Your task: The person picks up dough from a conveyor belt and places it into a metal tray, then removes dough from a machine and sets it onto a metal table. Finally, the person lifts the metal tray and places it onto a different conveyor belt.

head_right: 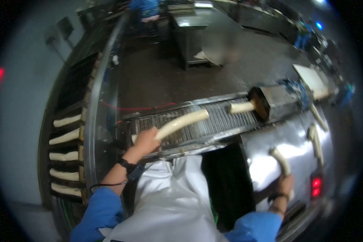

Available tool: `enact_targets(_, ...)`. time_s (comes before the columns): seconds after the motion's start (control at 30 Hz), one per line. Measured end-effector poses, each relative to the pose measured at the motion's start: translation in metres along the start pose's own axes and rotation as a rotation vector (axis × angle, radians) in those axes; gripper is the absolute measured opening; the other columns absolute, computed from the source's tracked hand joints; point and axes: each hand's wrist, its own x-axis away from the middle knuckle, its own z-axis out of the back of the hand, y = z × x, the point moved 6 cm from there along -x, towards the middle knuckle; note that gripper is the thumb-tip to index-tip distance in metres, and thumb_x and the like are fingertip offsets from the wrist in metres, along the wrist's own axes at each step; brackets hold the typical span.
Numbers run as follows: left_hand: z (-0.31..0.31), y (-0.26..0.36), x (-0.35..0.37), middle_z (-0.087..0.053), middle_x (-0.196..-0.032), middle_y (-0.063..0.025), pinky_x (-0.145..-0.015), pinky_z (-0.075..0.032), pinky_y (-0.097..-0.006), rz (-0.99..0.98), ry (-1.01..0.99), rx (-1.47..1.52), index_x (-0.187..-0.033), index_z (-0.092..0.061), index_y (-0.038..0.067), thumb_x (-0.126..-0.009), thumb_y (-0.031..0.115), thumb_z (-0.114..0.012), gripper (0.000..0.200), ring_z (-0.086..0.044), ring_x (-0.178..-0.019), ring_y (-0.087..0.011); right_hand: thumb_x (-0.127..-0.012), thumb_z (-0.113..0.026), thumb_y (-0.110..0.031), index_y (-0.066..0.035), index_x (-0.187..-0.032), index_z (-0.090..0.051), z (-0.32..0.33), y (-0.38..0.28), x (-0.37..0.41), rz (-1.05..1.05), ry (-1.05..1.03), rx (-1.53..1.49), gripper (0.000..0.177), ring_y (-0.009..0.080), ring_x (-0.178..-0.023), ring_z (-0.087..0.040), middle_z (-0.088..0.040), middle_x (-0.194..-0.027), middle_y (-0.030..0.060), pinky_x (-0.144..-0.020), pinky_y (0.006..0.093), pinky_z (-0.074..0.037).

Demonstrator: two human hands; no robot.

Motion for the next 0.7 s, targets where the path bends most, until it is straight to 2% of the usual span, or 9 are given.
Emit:
enact_targets(0.13, -0.005, 0.007, 0.005, -0.063, -0.093, -0.0189, -0.081, -0.049, -0.0468, -0.205, 0.012, 0.063, -0.091, -0.057, 0.003, -0.073, 0.015, -0.064, 0.023, -0.062, -0.095, -0.0359, -0.089, -0.057, -0.029, 0.005, -0.107, -0.053, -0.026, -0.002, 0.023, 0.098, -0.04, 0.063, 0.038, 0.0442, -0.094, -0.058, -0.06, -0.102, 0.0274, -0.082, 0.0483, -0.047)
enact_targets(0.27, 0.013, -0.022, -0.004, -0.063, -0.092, -0.0199, -0.078, -0.049, -0.0457, -0.098, 0.097, 0.1, -0.098, -0.059, 0.004, -0.073, 0.02, -0.068, 0.03, -0.062, -0.086, -0.0387, -0.086, -0.062, -0.023, 0.007, -0.122, -0.047, -0.039, -0.023, 0.041, 0.183, -0.119, 0.014, 0.049, 0.0442, -0.106, -0.053, -0.055, -0.114, 0.029, -0.092, 0.0482, -0.043)
enact_targets(0.37, 0.021, -0.047, -0.015, -0.066, -0.084, -0.0186, -0.069, -0.052, -0.043, 0.102, -0.108, 0.053, -0.094, -0.064, 0.001, -0.076, 0.023, -0.069, 0.029, -0.065, -0.075, -0.0351, -0.083, -0.061, -0.026, 0.006, -0.106, -0.051, -0.004, -0.064, 0.088, 0.359, 0.04, -0.167, 0.041, 0.0475, -0.1, -0.054, -0.058, -0.102, 0.0277, -0.087, 0.0517, -0.042)
enact_targets(0.43, 0.016, -0.089, -0.025, -0.067, -0.074, -0.0152, -0.057, -0.051, -0.0395, 0.4, -0.182, 0.802, -0.086, -0.067, -0.001, -0.08, 0.027, -0.068, 0.028, -0.063, -0.06, -0.0286, -0.085, -0.061, -0.026, 0.004, -0.107, -0.053, 0.014, -0.07, 0.118, 0.42, 0.298, -0.136, 0.038, 0.037, -0.089, -0.059, -0.059, -0.093, 0.0185, -0.078, 0.0457, -0.046)
enact_targets(0.5, 0.042, -0.101, -0.032, -0.062, -0.068, -0.0088, -0.046, -0.049, -0.0308, 0.591, -0.134, 1.458, -0.095, -0.064, 0.002, -0.085, 0.03, -0.066, 0.03, -0.059, -0.052, -0.0196, -0.092, -0.052, -0.03, -0.003, -0.123, -0.048, 0.002, -0.06, 0.133, 0.275, 0.128, 0.098, 0.041, 0.0349, -0.091, -0.062, -0.063, -0.103, 0.0162, -0.078, 0.044, -0.048)
enact_targets(0.53, 0.054, -0.109, -0.042, -0.06, -0.067, -0.0072, -0.044, -0.049, -0.0296, 0.502, -0.059, 1.717, -0.102, -0.061, 0.004, -0.087, 0.031, -0.065, 0.031, -0.058, -0.052, -0.0176, -0.1, -0.043, -0.034, -0.009, -0.139, -0.044, -0.006, -0.054, 0.139, 0.113, -0.03, 0.336, 0.046, 0.0328, -0.092, -0.066, -0.066, -0.112, 0.0139, -0.077, 0.0423, -0.05)
enact_targets(0.63, 0.153, -0.101, -0.051, -0.062, -0.084, -0.0085, -0.059, -0.052, -0.0292, 0.228, 0.446, 1.785, -0.108, -0.058, 0.004, -0.09, 0.033, -0.062, 0.034, -0.06, -0.067, -0.0162, -0.099, -0.045, -0.037, -0.003, -0.136, -0.045, 0.03, -0.112, 0.16, 0.028, -0.254, 0.461, 0.05, 0.0322, -0.098, -0.063, -0.064, -0.113, 0.0145, -0.081, 0.0419, -0.049)
enact_targets(0.67, 0.167, -0.11, -0.054, -0.062, -0.089, -0.0082, -0.063, -0.052, -0.0278, 0.236, 0.613, 1.817, -0.11, -0.058, 0.003, -0.092, 0.034, -0.06, 0.036, -0.06, -0.072, -0.0151, -0.099, -0.045, -0.037, -0.003, -0.136, -0.045, 0.007, -0.095, 0.15, 0.033, -0.251, 0.465, 0.05, 0.0322, -0.098, -0.063, -0.064, -0.113, 0.0145, -0.081, 0.0419, -0.049)
enact_targets(0.7, 0.196, -0.1, -0.046, -0.062, -0.094, -0.0085, -0.068, -0.051, -0.0271, 0.125, 0.774, 1.692, -0.114, -0.057, 0.002, -0.093, 0.037, -0.059, 0.041, -0.06, -0.077, -0.0145, -0.094, -0.053, -0.031, 0.001, -0.133, -0.045, -0.033, -0.059, 0.134, -0.089, -0.253, 0.125, 0.051, 0.0347, -0.108, -0.056, -0.059, -0.117, 0.0195, -0.091, 0.044, -0.044)
